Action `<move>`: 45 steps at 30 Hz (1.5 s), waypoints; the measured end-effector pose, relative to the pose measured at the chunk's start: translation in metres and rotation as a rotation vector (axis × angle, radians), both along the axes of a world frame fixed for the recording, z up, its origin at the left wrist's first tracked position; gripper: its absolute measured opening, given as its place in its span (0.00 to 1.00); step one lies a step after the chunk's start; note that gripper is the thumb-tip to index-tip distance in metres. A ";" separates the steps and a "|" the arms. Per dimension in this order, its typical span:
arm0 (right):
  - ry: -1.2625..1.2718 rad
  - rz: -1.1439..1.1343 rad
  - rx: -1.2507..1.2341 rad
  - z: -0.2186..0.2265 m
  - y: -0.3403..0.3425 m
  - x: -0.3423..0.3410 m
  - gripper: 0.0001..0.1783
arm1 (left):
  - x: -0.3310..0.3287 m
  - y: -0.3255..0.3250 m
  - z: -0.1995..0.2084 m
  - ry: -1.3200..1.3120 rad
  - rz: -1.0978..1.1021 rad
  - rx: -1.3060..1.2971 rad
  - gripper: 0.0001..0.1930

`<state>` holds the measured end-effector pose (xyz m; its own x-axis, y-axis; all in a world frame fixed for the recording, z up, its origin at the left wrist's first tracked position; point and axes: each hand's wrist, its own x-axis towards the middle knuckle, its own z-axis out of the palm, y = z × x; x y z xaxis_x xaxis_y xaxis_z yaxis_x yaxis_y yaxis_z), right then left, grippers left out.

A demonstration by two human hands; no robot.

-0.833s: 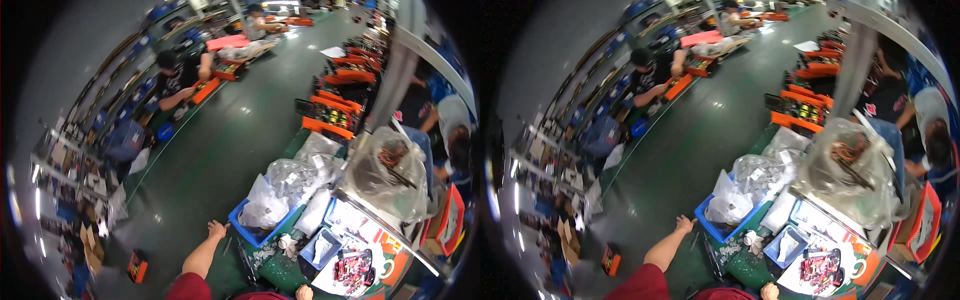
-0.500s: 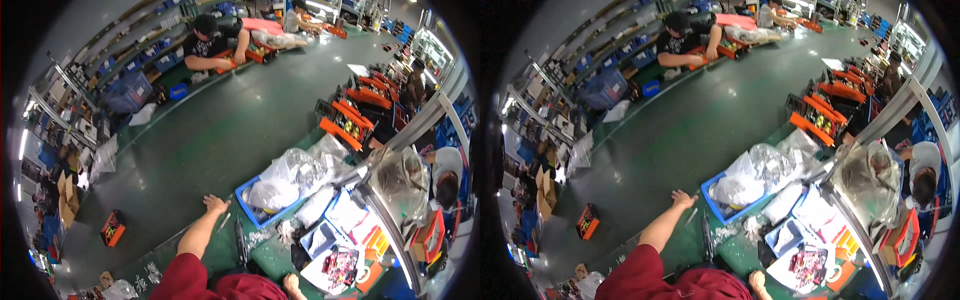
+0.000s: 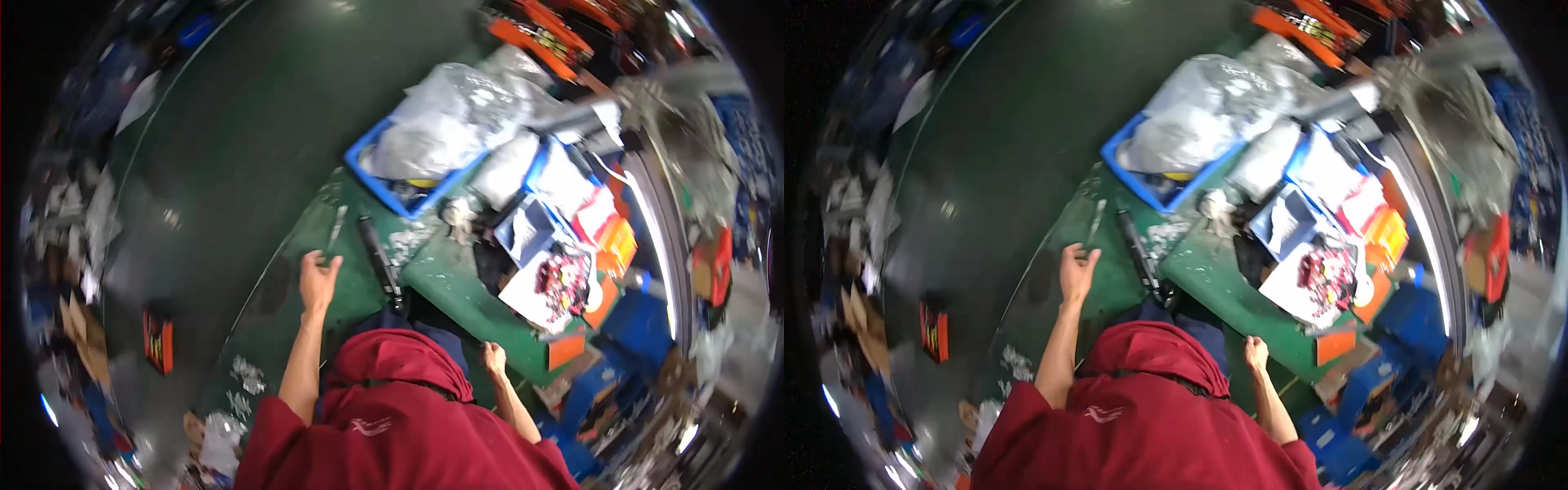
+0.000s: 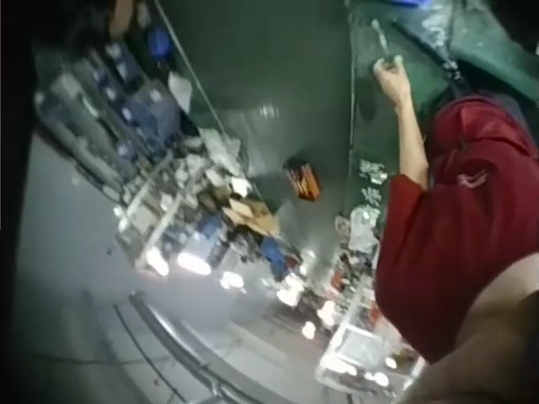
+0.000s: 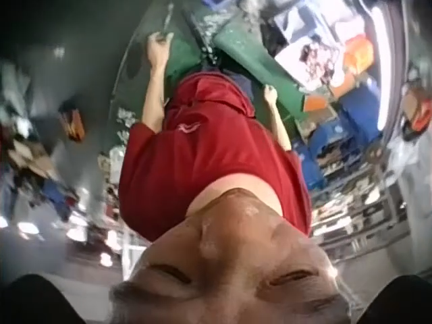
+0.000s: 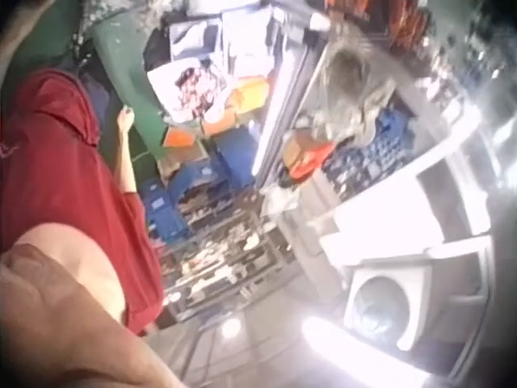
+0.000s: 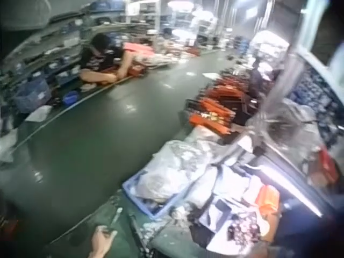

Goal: Assembling and testing electronic components on a circuit board and housing unit at a factory workstation.

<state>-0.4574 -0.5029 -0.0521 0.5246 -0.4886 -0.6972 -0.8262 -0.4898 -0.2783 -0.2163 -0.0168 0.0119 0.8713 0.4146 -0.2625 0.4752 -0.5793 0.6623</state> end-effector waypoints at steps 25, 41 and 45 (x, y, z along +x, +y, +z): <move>-0.125 -1.128 0.346 0.025 0.085 -0.273 0.15 | 0.009 -0.040 0.017 0.002 -0.493 -0.084 0.16; -0.553 -1.715 0.339 0.031 0.048 -0.464 0.14 | -0.173 -0.397 -0.009 0.476 -1.478 -0.042 0.12; -0.631 -2.096 0.186 0.000 0.142 -0.532 0.13 | -0.183 -0.487 0.040 0.034 -1.668 0.257 0.21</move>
